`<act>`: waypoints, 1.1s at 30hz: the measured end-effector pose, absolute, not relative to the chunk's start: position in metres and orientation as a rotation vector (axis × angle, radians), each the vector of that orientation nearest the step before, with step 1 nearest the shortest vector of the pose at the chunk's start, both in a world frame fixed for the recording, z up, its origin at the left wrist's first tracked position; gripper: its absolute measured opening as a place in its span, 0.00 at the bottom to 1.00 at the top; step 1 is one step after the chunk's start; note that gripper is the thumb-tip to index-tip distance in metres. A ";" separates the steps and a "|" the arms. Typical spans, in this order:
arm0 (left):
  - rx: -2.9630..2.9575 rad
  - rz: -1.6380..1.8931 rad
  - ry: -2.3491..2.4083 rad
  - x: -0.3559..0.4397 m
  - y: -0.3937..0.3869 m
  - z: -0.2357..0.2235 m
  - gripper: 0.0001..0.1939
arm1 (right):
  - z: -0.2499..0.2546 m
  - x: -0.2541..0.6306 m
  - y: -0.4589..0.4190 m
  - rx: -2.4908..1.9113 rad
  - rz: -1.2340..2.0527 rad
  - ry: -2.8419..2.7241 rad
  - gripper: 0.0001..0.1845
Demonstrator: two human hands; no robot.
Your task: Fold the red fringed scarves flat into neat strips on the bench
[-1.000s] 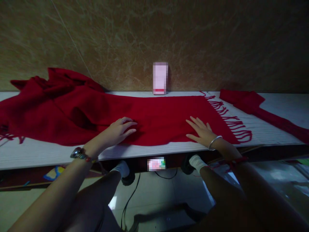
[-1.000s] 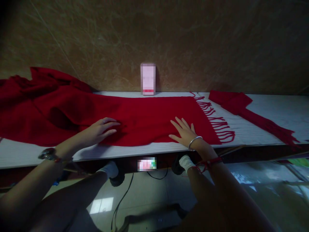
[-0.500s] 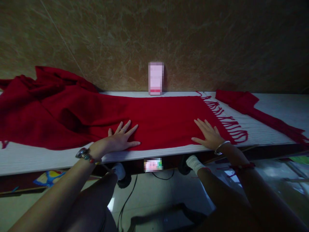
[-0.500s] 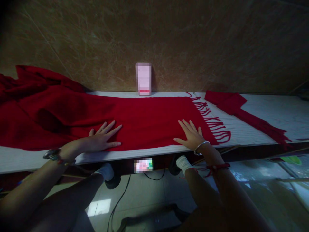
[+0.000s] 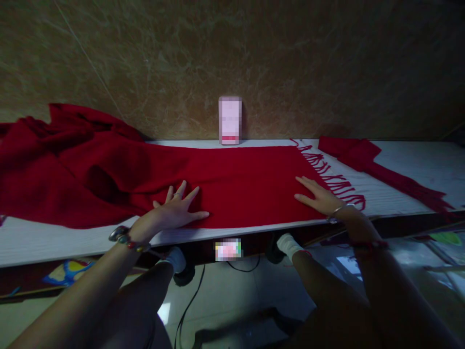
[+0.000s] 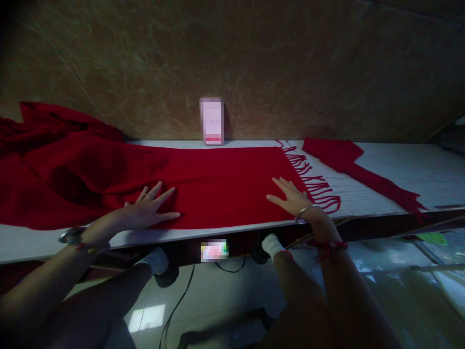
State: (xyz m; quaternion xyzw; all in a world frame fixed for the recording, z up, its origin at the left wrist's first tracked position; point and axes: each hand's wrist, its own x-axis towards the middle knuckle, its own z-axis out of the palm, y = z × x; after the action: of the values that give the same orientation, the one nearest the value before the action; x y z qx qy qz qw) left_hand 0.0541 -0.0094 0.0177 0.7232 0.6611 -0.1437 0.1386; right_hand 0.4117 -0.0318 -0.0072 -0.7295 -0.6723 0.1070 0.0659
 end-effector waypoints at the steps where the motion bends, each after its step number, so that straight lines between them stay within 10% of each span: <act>1: 2.132 -0.350 1.938 0.058 -0.007 0.017 0.39 | -0.003 0.402 -0.029 -2.141 0.265 -1.971 0.37; 33: 2.351 0.182 1.957 -0.005 -0.016 -0.018 0.32 | -0.027 0.354 -0.022 -2.208 0.077 -2.201 0.31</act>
State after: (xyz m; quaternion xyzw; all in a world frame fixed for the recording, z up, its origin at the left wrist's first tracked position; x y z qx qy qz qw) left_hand -0.0046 -0.0157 -0.0183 0.7666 0.6382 0.0593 0.0386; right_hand 0.3545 -0.0222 -0.0275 -0.7081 -0.7056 0.0247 0.0114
